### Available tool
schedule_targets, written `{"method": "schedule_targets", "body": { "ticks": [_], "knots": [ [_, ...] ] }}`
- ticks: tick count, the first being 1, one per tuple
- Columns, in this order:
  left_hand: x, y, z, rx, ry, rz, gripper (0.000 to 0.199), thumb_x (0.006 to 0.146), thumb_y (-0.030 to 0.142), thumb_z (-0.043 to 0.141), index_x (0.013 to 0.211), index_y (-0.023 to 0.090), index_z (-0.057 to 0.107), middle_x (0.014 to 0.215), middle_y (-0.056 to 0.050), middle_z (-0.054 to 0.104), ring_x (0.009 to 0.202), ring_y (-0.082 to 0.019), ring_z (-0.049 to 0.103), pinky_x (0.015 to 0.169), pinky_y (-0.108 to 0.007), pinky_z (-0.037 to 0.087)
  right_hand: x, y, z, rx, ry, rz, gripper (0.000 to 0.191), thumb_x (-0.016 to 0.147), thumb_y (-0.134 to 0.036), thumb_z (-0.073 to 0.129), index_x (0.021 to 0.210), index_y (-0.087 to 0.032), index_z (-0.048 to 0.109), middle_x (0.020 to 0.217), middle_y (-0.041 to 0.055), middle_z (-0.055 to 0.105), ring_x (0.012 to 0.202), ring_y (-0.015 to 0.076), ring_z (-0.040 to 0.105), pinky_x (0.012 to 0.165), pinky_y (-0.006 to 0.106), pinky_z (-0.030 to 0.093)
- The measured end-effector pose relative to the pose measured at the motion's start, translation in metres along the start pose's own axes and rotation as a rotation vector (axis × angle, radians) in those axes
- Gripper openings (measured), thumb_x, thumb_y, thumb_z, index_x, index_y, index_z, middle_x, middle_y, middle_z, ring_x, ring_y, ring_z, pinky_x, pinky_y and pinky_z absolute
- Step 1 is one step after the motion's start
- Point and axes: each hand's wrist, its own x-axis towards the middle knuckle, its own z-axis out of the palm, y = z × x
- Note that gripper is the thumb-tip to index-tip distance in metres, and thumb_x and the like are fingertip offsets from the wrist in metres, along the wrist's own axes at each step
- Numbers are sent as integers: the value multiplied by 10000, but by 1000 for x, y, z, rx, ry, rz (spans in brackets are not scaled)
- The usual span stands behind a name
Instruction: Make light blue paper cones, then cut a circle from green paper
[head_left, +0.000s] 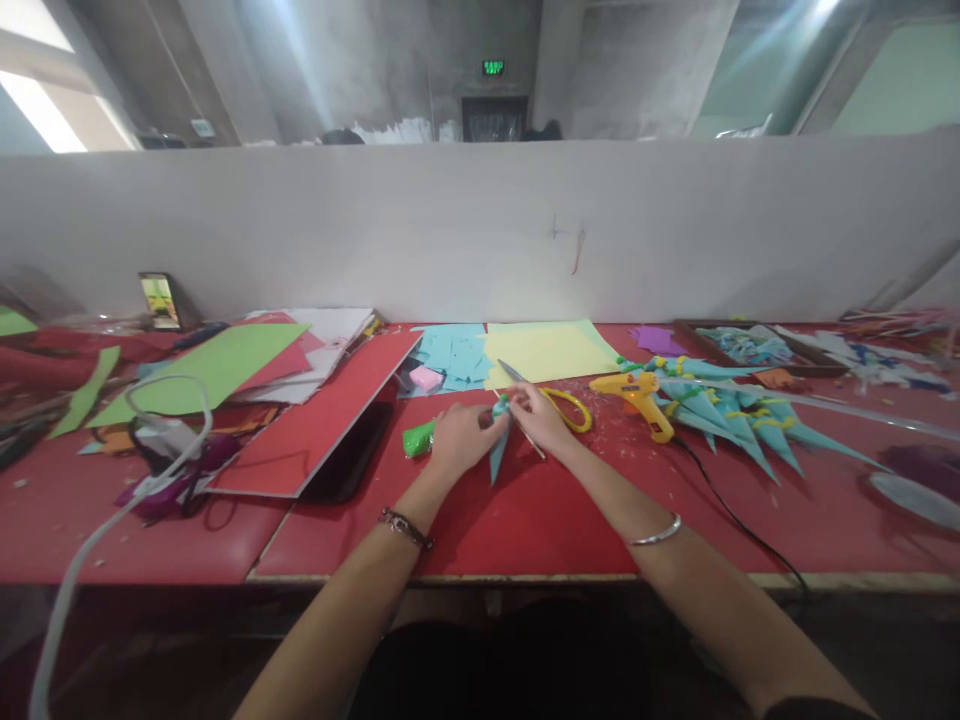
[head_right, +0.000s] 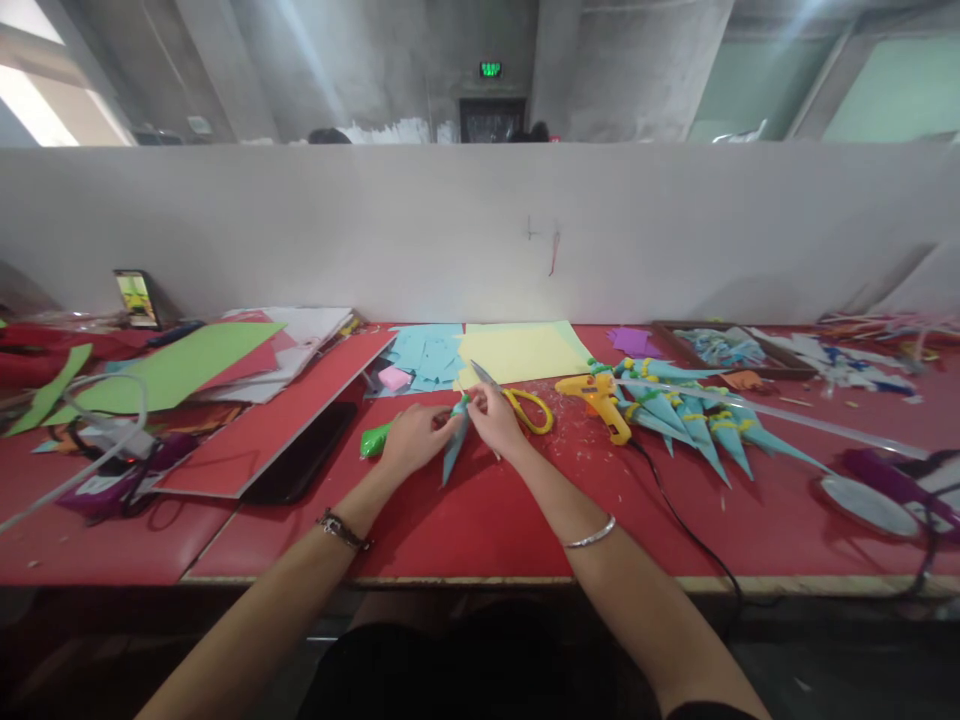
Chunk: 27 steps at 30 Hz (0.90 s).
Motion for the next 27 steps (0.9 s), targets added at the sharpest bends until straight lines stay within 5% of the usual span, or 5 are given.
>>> {"method": "schedule_targets", "body": {
  "ticks": [5,7,11,18,27],
  "knots": [
    [2,-32,-15,136,85,103,406,747,497,475,964,181,607,989,-118,615,999,-275,486,812,-374,370,0,8,3,18,-20,-16,222,688,-154,440,886,-197,530,700,-15,546,608,121,544,564,258,450],
    [1,-48,-17,240,21,45,546,652,524,573,1050,151,548,1134,-164,538,1065,-327,436,835,-434,352,0,6,3,-17,4,-42,210,688,-151,441,868,-195,540,707,-7,552,613,126,546,572,266,454],
    [2,-65,-16,243,-195,-27,453,615,556,581,813,149,555,956,-141,583,944,-302,498,738,-382,390,-2,-6,1,-101,45,-120,176,713,-178,443,843,-183,562,794,42,590,709,163,568,629,300,470],
    [6,-44,-16,-37,-127,108,316,681,446,579,818,179,479,725,-26,578,634,-165,529,512,-240,319,-12,-31,-1,-129,-72,-286,142,757,-190,457,804,-189,591,816,45,620,717,164,582,626,289,467],
    [0,-22,-11,-227,6,399,304,769,355,501,982,163,400,798,-53,608,663,-150,558,560,-224,364,-20,-38,8,-63,-145,-322,113,731,-260,572,798,-191,630,800,46,667,711,166,607,672,295,472]
  ]
}}
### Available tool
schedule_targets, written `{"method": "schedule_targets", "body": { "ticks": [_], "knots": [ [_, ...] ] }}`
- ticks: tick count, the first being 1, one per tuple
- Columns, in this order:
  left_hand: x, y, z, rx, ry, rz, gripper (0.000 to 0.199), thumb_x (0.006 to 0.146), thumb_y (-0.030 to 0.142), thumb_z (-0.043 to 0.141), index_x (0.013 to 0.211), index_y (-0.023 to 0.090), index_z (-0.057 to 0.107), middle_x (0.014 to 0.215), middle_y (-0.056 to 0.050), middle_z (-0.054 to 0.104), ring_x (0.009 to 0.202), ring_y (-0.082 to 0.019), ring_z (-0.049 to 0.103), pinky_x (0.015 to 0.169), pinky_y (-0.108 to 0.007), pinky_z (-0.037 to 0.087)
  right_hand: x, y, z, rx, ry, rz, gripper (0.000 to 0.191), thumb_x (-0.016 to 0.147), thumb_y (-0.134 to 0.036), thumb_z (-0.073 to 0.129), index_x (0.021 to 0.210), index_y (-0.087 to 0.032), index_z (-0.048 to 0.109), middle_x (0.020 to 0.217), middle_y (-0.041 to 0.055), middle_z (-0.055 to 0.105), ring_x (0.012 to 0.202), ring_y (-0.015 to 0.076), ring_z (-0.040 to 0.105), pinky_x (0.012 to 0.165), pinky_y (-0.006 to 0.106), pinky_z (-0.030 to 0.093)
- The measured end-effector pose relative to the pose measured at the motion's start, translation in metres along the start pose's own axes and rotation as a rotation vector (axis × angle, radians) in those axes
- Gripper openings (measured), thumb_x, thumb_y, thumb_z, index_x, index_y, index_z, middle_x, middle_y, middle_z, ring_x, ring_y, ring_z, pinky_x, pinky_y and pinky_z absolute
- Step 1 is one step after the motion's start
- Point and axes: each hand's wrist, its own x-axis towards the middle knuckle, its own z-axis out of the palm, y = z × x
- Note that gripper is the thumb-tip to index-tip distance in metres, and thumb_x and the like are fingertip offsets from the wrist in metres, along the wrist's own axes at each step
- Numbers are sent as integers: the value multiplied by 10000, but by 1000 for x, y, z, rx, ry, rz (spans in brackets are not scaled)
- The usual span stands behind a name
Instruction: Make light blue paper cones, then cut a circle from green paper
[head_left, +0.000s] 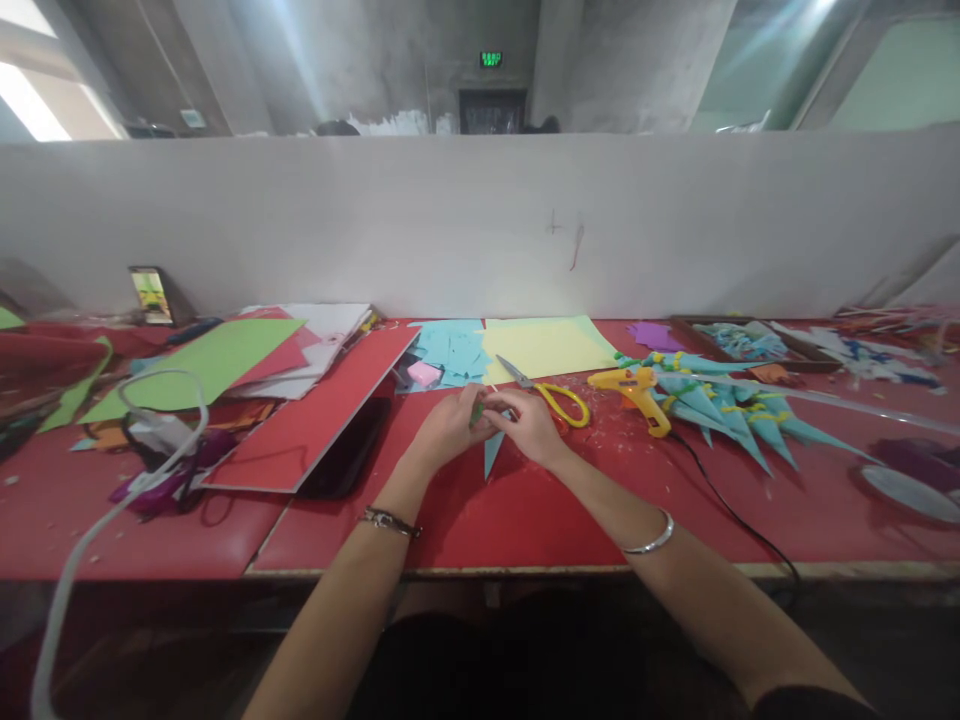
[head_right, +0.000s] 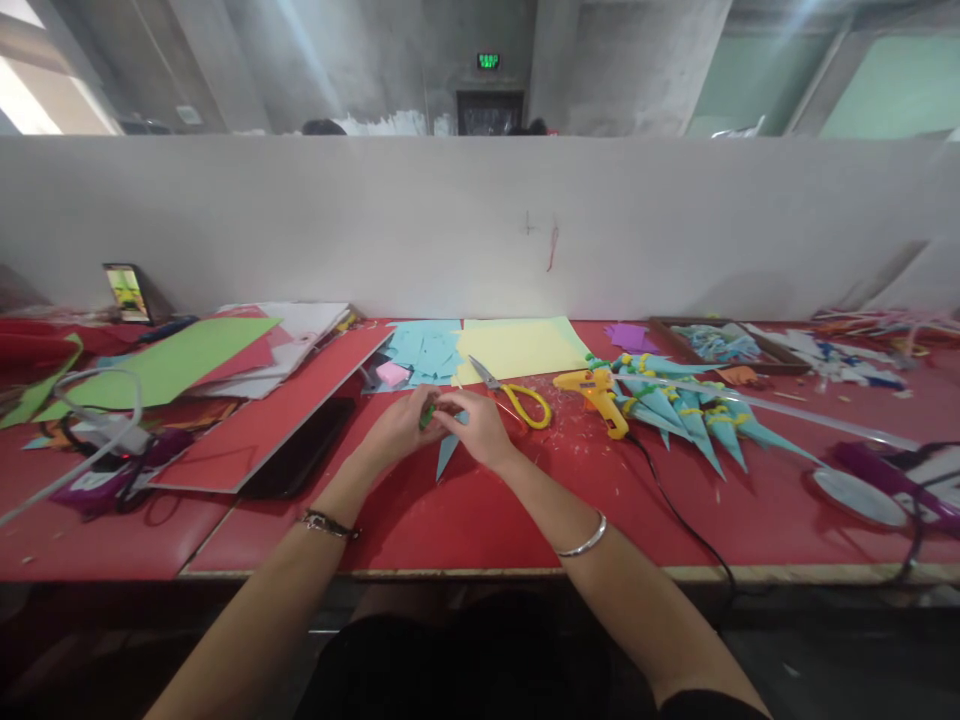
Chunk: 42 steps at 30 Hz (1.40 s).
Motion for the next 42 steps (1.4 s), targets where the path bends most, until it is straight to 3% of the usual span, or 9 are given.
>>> {"method": "schedule_targets", "body": {
  "ticks": [6,12,18,22,26,30,34,37,42],
  "knots": [
    [1,0,2,66,-29,-15,299,770,316,495,1022,169,432,832,-65,629,718,-179,576,565,-235,354,1,3,0,54,-26,31,61,708,-219,563,743,-180,595,749,28,636,678,150,589,638,271,465],
    [2,1,4,213,-22,-63,128,778,295,455,778,174,499,756,-46,563,669,-162,529,548,-245,337,0,0,1,102,5,90,52,712,-222,527,732,-178,546,705,8,588,649,133,560,613,254,452],
    [2,2,-2,178,-22,16,175,821,242,377,770,177,531,802,-39,531,731,-141,510,612,-234,371,2,4,-2,203,7,146,104,731,-286,520,712,-184,530,651,-10,557,603,124,530,598,257,443],
    [1,4,-5,123,24,32,259,844,231,331,725,175,553,756,-34,523,706,-131,499,631,-237,380,4,9,-2,282,28,215,130,694,-312,564,707,-184,550,639,-16,569,590,117,524,575,246,435],
    [1,7,-6,84,111,21,235,817,217,360,712,177,566,733,-29,533,695,-127,499,628,-233,377,8,12,-4,392,136,310,134,673,-311,553,696,-182,522,583,-37,539,539,100,505,552,237,434],
    [0,8,-8,159,159,-86,208,787,206,381,712,178,574,729,-27,547,677,-127,503,596,-232,361,9,12,-7,411,174,357,136,662,-304,548,711,-180,522,573,-38,537,533,102,511,550,240,440],
    [0,1,-8,333,42,-305,244,809,277,379,719,186,587,779,-41,572,685,-147,526,533,-243,329,9,9,-10,393,183,346,158,693,-335,525,722,-180,535,574,-33,541,526,104,510,540,242,434],
    [-1,-7,-4,446,-10,-350,191,786,255,426,801,182,602,861,-72,589,799,-200,547,616,-284,376,9,10,-10,396,203,345,161,688,-334,544,696,-173,538,566,-33,535,515,98,496,532,236,420],
    [1,-11,1,401,170,-219,342,734,249,541,1069,179,528,1044,-104,569,1015,-267,485,823,-387,392,8,16,-7,396,146,344,172,637,-317,618,700,-164,571,587,-29,563,542,106,515,567,243,427]
  ]
}}
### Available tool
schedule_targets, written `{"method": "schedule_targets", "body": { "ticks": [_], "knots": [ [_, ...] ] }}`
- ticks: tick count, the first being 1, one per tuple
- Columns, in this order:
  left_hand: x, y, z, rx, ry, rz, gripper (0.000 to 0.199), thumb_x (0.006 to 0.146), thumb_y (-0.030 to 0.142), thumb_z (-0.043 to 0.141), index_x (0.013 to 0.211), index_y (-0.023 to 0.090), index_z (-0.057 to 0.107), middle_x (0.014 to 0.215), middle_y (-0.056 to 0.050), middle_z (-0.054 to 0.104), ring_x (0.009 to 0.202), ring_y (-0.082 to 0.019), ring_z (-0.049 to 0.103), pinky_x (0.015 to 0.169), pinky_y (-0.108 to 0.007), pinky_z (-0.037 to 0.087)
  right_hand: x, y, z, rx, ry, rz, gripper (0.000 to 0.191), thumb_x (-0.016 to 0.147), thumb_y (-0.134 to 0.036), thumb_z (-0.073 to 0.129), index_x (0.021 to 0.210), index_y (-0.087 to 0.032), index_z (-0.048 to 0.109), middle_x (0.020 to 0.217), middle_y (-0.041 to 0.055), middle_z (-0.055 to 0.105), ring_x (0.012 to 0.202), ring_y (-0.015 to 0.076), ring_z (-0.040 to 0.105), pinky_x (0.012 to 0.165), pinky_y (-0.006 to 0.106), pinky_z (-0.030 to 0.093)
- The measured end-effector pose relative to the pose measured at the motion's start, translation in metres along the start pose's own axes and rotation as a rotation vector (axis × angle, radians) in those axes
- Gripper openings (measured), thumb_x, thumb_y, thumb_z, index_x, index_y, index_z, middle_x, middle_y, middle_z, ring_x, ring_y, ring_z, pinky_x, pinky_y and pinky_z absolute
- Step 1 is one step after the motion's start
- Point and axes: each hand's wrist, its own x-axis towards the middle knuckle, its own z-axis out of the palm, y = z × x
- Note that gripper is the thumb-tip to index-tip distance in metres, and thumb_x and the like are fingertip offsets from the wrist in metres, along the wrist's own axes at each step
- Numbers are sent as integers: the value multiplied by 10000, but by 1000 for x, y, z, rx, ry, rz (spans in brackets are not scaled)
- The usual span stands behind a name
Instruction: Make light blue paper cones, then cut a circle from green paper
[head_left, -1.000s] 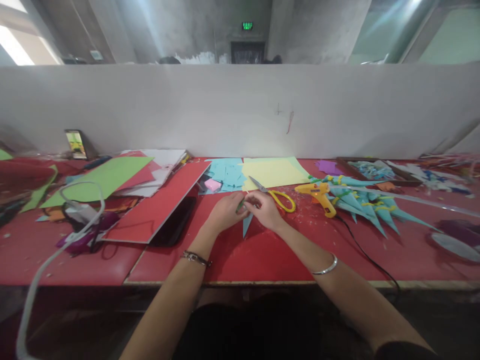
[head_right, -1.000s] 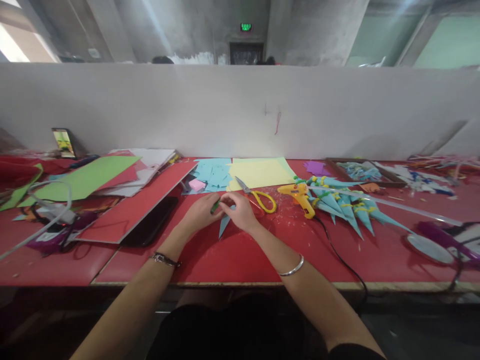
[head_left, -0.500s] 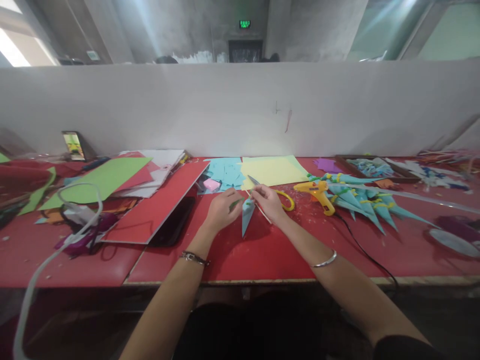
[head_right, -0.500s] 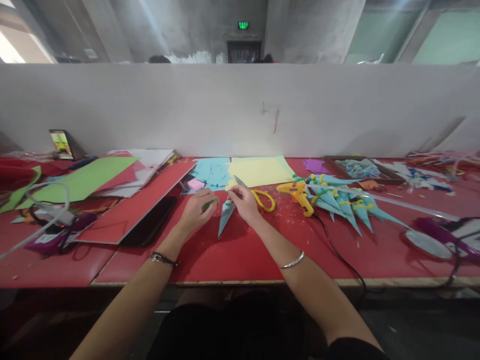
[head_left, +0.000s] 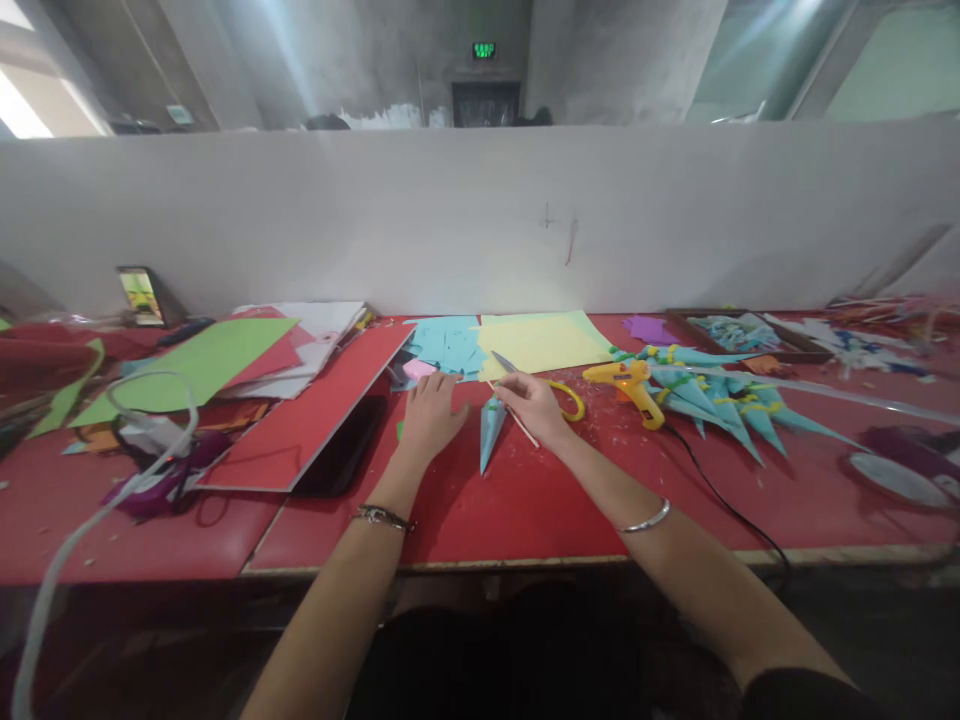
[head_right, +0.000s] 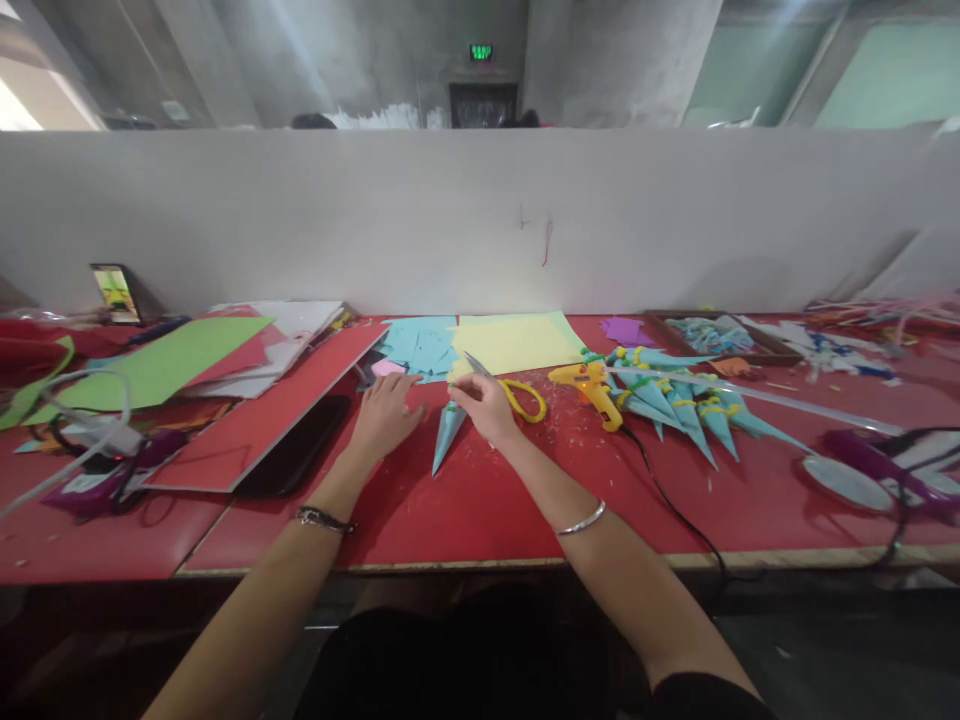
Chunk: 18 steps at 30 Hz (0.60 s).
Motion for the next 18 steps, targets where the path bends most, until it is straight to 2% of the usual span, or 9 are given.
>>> {"method": "schedule_targets", "body": {
  "ticks": [3,6,10,15,18],
  "knots": [
    [2,4,0,-254,18,192,349,743,251,562,1083,187,515,1024,-72,581,982,-204,506,846,-341,409,-2,0,1,-69,-53,-11,162,667,-312,596,729,-163,607,657,-4,617,610,127,554,625,261,445],
    [2,7,-1,-442,7,319,287,776,266,545,1058,212,540,930,-33,595,855,-142,544,772,-279,444,-4,-1,1,-115,-159,-57,173,724,-319,548,764,-170,627,735,12,646,697,142,578,673,263,449],
    [1,6,0,-480,38,317,227,801,269,522,1014,222,584,882,-25,609,796,-119,557,728,-252,446,-5,2,2,-78,-246,-46,185,757,-322,506,802,-179,615,743,5,632,661,128,567,629,249,459],
    [0,5,-1,-386,90,268,151,809,279,507,852,199,627,795,-20,604,725,-113,549,640,-219,425,-4,0,2,-62,-248,19,171,730,-307,531,794,-173,615,718,-5,618,626,112,551,627,244,453],
    [0,6,1,-363,73,234,143,811,267,503,799,184,618,750,-13,601,698,-115,540,631,-222,419,-4,-2,1,-40,-248,54,177,704,-307,564,803,-170,617,704,-12,614,615,104,538,628,242,441]
  ]
}}
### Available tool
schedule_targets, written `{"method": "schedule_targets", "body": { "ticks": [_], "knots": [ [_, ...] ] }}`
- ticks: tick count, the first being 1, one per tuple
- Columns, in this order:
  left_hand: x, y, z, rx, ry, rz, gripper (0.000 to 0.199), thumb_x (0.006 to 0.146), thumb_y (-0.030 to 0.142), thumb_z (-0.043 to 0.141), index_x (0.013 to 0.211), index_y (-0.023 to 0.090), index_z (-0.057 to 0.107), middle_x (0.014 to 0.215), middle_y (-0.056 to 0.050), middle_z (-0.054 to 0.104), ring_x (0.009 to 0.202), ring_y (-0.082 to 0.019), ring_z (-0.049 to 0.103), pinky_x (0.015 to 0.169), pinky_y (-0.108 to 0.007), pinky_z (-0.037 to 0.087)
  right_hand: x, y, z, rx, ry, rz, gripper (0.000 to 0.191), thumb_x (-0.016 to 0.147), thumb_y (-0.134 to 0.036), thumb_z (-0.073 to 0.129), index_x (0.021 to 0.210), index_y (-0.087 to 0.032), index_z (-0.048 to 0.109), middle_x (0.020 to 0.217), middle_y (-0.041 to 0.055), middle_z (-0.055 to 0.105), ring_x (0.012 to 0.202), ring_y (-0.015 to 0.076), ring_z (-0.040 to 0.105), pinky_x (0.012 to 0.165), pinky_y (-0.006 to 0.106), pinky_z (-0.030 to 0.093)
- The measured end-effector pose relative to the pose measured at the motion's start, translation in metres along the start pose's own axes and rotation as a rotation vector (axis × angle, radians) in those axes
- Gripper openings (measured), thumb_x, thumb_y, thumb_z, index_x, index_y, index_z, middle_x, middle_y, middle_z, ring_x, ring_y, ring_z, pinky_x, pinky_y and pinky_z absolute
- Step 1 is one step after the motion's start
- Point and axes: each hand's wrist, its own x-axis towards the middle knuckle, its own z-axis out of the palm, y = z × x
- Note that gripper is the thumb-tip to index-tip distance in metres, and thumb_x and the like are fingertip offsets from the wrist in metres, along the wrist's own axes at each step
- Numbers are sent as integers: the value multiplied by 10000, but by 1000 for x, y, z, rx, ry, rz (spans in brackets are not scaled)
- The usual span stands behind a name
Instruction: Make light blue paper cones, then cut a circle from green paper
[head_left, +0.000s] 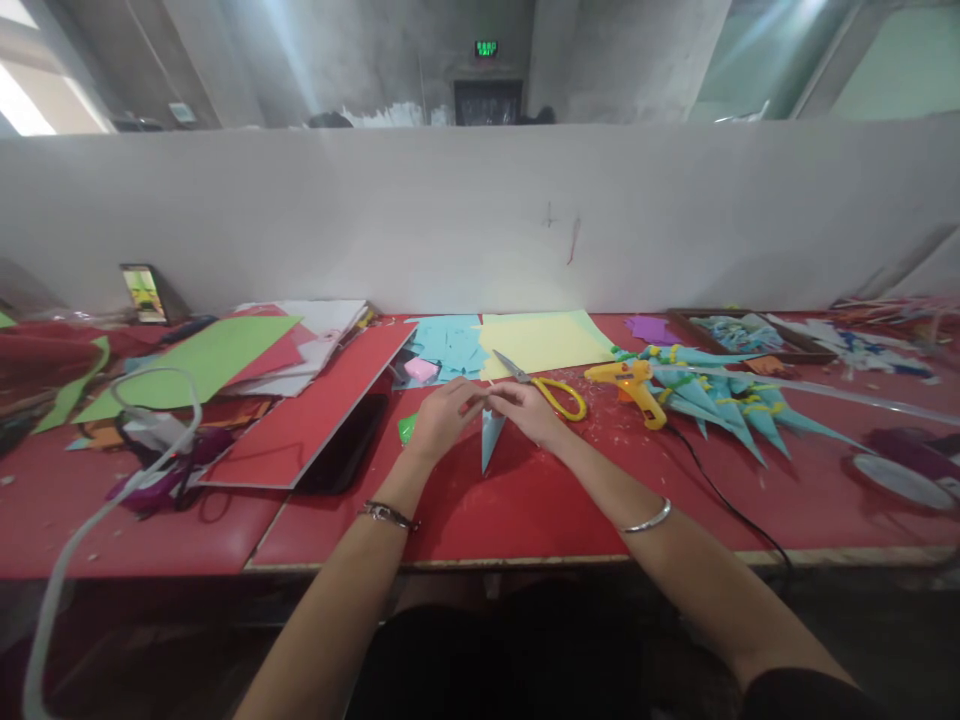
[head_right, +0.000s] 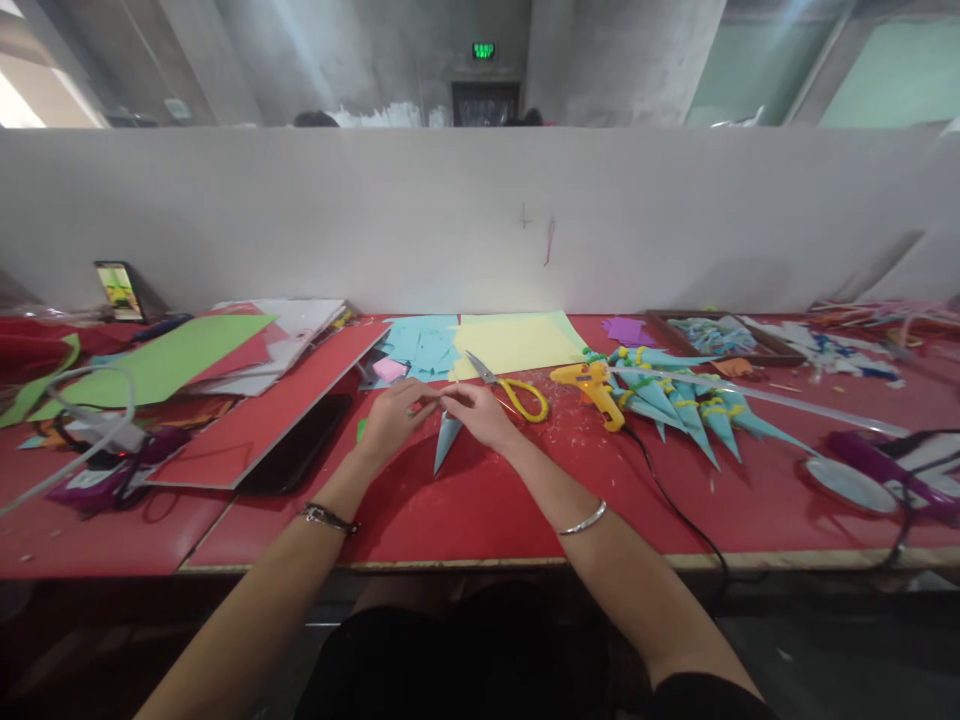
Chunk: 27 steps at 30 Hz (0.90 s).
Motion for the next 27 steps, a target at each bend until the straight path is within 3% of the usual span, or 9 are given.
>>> {"method": "schedule_targets", "body": {
  "ticks": [4,8,15,27],
  "knots": [
    [0,0,2,10,-65,11,139,814,250,497,879,188,602,827,-23,629,765,-132,560,680,-242,427,-1,-1,-3,7,-3,20,167,677,-305,601,758,-159,616,658,-19,599,612,101,523,628,238,425],
    [1,0,2,34,-79,25,136,820,257,483,840,183,594,813,-28,630,764,-139,563,684,-248,428,-1,-1,-4,-36,0,26,186,683,-316,600,762,-149,623,647,-17,592,605,103,511,619,243,414],
    [-1,1,4,-10,-87,-111,162,822,283,471,884,179,578,827,-32,601,710,-128,556,641,-230,441,-1,-3,-4,-144,58,-48,195,706,-333,573,736,-147,623,597,-21,559,576,108,492,576,239,395],
    [4,4,0,-143,-11,-83,157,805,311,503,802,178,588,704,-5,585,618,-104,511,570,-209,414,-1,-5,-1,-43,126,11,187,675,-341,584,660,-155,602,565,-31,549,551,98,486,577,237,401]
  ]
}}
